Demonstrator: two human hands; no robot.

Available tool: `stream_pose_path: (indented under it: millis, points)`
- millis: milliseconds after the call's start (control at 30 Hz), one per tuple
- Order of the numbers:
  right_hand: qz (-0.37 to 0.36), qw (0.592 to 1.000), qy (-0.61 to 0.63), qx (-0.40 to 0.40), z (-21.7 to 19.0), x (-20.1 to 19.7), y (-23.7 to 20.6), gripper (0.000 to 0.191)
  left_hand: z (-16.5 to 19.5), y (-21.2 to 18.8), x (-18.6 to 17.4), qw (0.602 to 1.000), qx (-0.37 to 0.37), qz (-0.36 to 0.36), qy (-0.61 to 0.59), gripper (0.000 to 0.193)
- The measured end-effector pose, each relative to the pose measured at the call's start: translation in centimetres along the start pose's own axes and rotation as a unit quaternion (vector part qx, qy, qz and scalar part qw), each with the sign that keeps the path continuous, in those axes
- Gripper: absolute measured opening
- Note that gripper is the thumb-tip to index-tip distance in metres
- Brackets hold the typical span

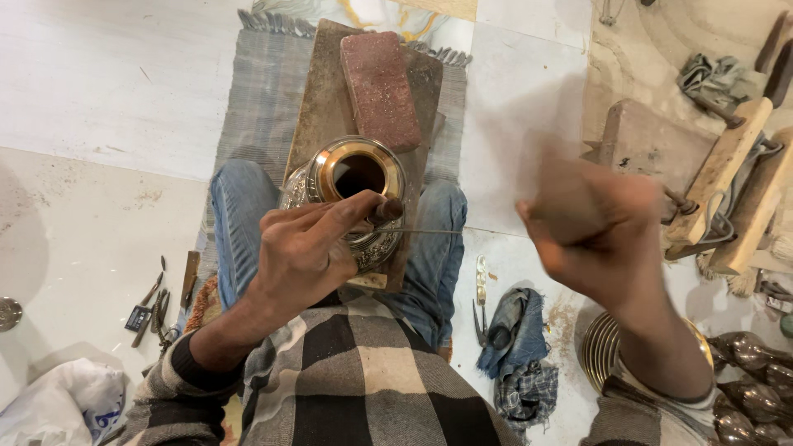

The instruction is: The person sits on the floor holding a small punch against the surface of an ornate brass vessel and repeatedly strikes the punch with a wooden mallet to work the metal surface. They reposition the punch around the vessel's body and neck, occasionally rotating the vessel to reach new spots.

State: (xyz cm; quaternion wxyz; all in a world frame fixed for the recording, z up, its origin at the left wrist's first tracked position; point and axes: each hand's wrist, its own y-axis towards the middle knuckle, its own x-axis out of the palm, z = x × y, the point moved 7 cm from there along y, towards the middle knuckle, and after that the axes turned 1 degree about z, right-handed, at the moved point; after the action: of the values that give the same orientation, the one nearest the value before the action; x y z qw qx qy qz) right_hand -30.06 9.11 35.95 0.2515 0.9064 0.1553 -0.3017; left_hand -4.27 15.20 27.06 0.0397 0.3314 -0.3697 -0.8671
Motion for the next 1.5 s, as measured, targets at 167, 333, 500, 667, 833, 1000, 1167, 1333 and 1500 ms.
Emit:
stream_pose_path:
  millis: [167, 333, 500, 667, 833, 1000, 1167, 1333, 1500]
  points:
    - [-0.063, 0.995, -0.013, 0.075, -0.6, 1.0, -0.2, 0.014, -0.3, -0.1, 0.2, 1.000, -0.008, -0.023, -0.014, 0.052]
    - [-0.026, 0.985, -0.165, 0.050, -1.3, 0.1, -1.4, 0.018, -0.1, 0.1, 0.0, 1.000, 0.007, -0.019, -0.022, 0.054]
    - [-0.024, 0.979, -0.198, 0.050, -1.0, -0.2, -2.0, 0.020, 0.2, 0.6, -0.2, 0.999, 0.006, -0.042, -0.027, 0.055]
    - [0.000, 0.973, -0.223, 0.059, -0.4, -0.2, -2.4, 0.019, 0.5, 1.2, -0.4, 0.998, 0.007, -0.050, -0.042, 0.054]
    - [-0.026, 0.983, -0.153, 0.099, 0.5, 0.2, -3.0, 0.020, 0.6, 1.6, -0.3, 0.996, 0.014, -0.071, -0.046, 0.048]
    - [-0.025, 0.974, -0.215, 0.069, 0.7, 0.7, -2.7, 0.019, 1.0, 1.9, -0.6, 0.997, 0.040, -0.056, -0.035, 0.033]
    - [0.026, 0.950, -0.311, 0.026, 0.0, 0.6, -3.2, 0.021, 0.7, 2.1, -0.3, 0.995, 0.027, -0.083, -0.043, 0.034]
    - [0.011, 0.981, -0.173, 0.090, 1.3, 1.0, -3.9, 0.018, 0.4, 2.0, 0.0, 0.994, 0.033, -0.100, -0.033, 0.032]
    - [0.015, 0.994, -0.049, 0.101, 1.8, 1.5, -4.2, 0.019, 0.0, 1.9, -0.2, 0.992, 0.061, -0.101, -0.036, 0.039]
